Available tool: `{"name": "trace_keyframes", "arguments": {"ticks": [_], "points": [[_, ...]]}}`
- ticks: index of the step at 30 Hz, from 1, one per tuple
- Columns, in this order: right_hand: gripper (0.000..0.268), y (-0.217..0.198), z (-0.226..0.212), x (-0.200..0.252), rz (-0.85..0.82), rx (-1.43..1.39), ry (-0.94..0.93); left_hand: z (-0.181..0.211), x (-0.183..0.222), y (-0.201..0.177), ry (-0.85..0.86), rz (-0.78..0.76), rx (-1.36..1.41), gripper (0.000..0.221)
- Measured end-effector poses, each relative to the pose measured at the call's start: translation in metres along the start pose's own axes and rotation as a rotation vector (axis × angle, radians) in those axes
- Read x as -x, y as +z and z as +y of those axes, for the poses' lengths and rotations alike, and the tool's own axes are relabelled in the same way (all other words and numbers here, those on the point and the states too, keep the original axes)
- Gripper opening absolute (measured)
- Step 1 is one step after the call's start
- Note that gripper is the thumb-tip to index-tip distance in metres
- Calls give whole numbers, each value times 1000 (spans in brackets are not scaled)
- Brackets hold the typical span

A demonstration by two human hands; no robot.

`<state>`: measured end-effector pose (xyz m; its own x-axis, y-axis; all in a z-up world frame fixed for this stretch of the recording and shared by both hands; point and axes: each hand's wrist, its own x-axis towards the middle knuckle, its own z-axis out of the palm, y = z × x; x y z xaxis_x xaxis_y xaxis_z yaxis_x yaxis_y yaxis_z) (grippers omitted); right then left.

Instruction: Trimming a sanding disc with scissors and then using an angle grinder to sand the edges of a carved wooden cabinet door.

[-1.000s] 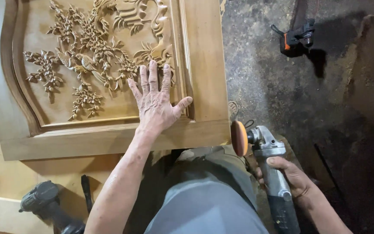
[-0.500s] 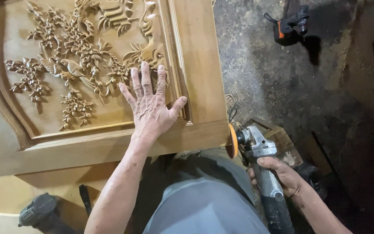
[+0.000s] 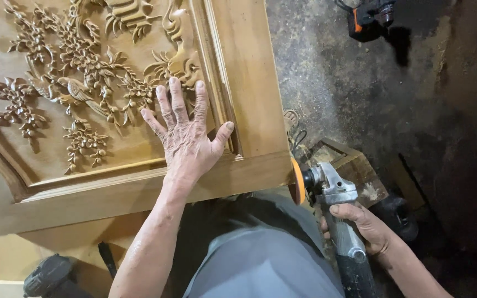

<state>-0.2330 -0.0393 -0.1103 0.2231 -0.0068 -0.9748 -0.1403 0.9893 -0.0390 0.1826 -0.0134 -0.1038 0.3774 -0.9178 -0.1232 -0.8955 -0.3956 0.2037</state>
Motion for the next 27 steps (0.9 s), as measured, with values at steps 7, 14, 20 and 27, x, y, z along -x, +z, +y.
{"name": "trace_keyframes", "arguments": {"ticks": [7, 14, 20, 27], "points": [[27, 13, -9, -3, -18, 33, -135, -2, -6, 8, -26, -59, 1, 94], [48, -9, -11, -5, -172, 42, -24, 39, 41, -70, 120, -594, 82, 103], [53, -46, -25, -35, 45, -91, -62, 14, 84, -30, 440, 448, -77, 28], [55, -67, -97, -28, -326, -46, -56, 19, 89, -25, 376, 395, -69, 66]]}}
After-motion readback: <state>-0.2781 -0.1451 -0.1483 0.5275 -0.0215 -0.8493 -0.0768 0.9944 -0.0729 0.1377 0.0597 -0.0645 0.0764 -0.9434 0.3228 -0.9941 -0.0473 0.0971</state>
